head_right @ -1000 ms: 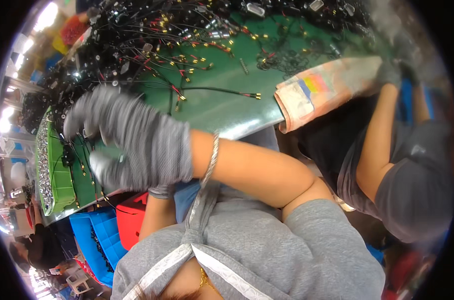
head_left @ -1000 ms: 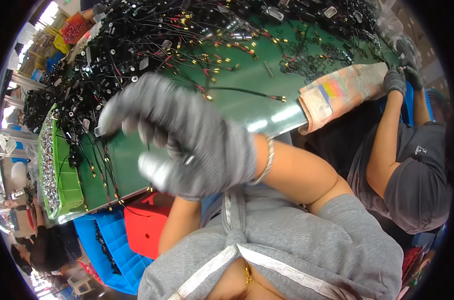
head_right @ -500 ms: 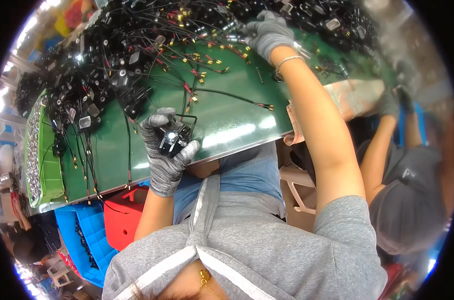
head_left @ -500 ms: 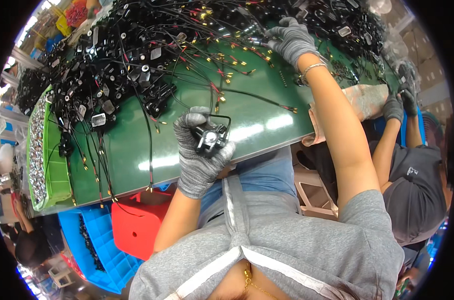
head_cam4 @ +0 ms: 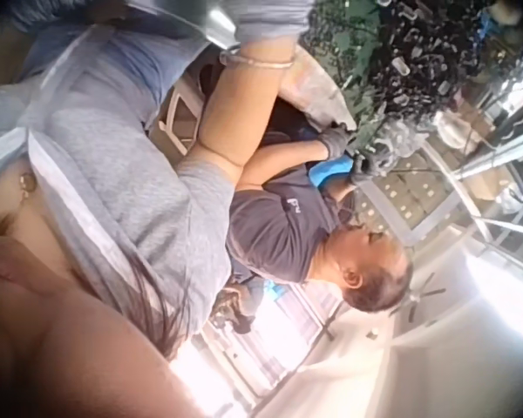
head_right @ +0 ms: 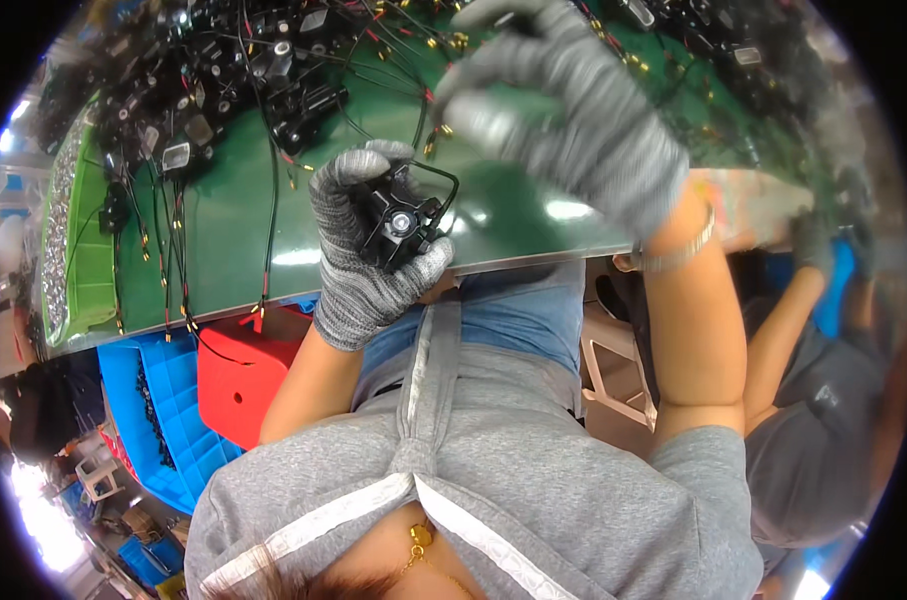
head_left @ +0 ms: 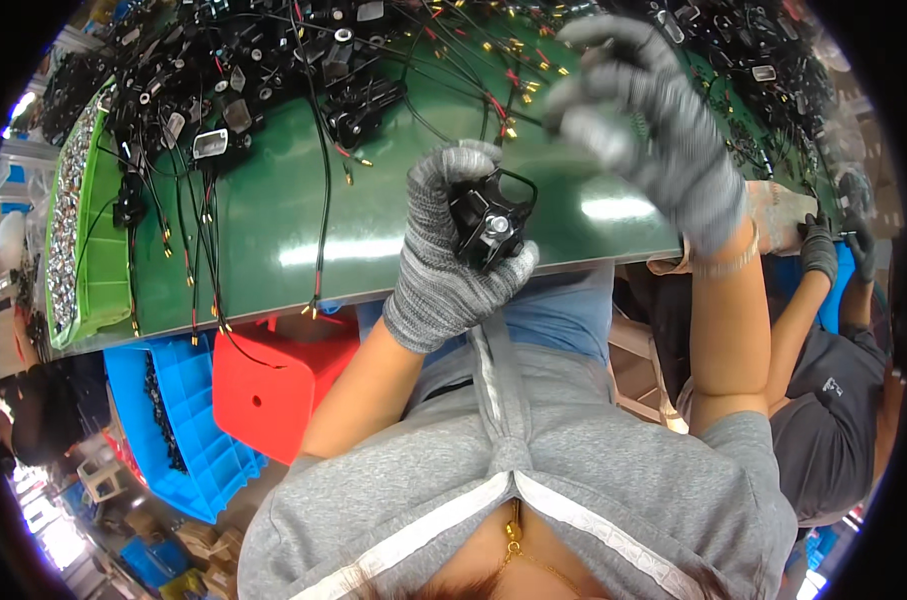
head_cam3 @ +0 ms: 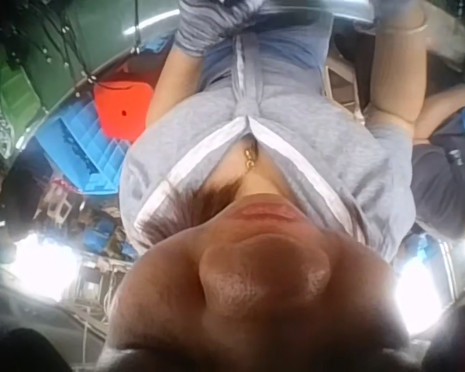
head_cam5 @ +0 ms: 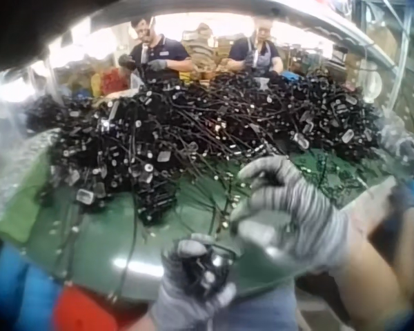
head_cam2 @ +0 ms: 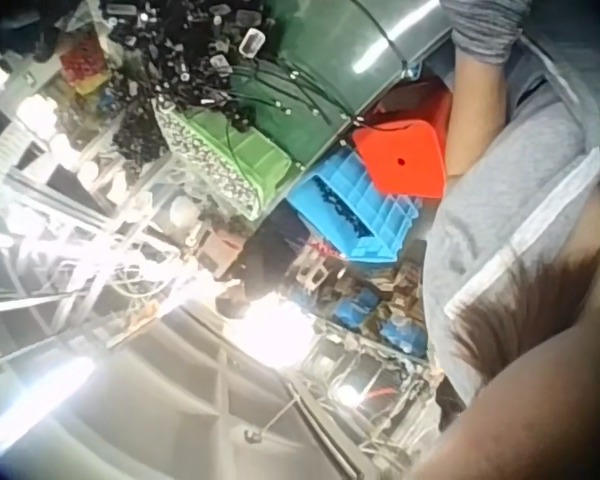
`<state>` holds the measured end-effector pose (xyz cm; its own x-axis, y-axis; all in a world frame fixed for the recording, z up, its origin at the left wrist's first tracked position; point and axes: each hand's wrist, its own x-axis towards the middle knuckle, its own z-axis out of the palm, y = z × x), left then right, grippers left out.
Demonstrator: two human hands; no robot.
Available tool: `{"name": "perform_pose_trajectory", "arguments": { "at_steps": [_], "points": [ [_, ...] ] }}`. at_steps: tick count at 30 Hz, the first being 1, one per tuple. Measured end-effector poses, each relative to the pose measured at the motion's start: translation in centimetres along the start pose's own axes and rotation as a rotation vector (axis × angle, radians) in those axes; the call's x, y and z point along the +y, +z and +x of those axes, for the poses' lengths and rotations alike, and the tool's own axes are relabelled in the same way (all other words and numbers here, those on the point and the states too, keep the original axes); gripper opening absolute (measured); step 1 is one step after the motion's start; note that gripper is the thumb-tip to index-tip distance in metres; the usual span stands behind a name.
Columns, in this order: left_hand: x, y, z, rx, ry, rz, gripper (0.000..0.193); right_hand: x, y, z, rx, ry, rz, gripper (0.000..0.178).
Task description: The recorder is assembling and bundling wire harnesses at a manual workstation in a factory.
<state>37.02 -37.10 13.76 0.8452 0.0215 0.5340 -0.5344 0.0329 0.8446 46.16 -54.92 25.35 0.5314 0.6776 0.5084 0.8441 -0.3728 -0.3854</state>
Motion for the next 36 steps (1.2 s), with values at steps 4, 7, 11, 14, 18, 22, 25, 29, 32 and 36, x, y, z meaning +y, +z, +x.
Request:
{"name": "perform_pose_trajectory", "arguments": {
  "at_steps": [4, 7, 11, 14, 18, 22, 25, 29, 32, 36],
  "points": [
    [-0.6, 0.3, -0.4, 0.029, -0.006, -0.197, 0.076, -3.3, 1.7, -1.0, -0.142, -0.019, 0.158, 0.018],
    [-0.5, 0.4, -0.6, 0.012, 0.000, -0.155, 0.074, -4.2, 1.5, -0.8, -0.195, 0.001, 0.011, 0.018],
    [-0.1, 0.4, -0.9, 0.007, 0.018, -0.080, 0.070, -4.8, 1.5, -0.7, -0.229, -0.001, -0.040, 0.019],
    [0.2, 0.1, -1.0, 0.000, -0.018, -0.127, 0.075, -5.0, 1.5, -0.6, -0.205, -0.001, -0.193, 0.021],
    [0.7, 0.2, -0.8, 0.024, 0.029, -0.105, 0.069, -4.4, 1.9, -1.0, -0.177, 0.079, 0.000, 0.019],
    [0.5, 0.7, -1.3, 0.045, -0.034, -0.155, 0.069, -3.9, 2.4, -1.4, -0.125, 0.133, 0.090, 0.019],
    [0.4, 0.9, -1.6, 0.032, -0.013, -0.150, 0.068, -3.8, 2.7, -1.6, -0.139, 0.131, 0.068, 0.020],
    [0.2, 0.1, -1.3, -0.097, 0.088, 0.102, 0.078, -2.8, 2.6, -1.8, -0.245, 0.189, 0.132, 0.026],
    [0.1, 0.4, -1.4, -0.001, 0.064, -0.154, 0.073, -2.5, 3.2, -1.5, -0.174, 0.218, 0.052, 0.043],
    [0.2, 0.7, -1.3, -0.018, 0.055, -0.228, 0.075, -2.0, 1.1, -1.6, 0.270, 0.206, 0.637, 0.061]
  ]
}}
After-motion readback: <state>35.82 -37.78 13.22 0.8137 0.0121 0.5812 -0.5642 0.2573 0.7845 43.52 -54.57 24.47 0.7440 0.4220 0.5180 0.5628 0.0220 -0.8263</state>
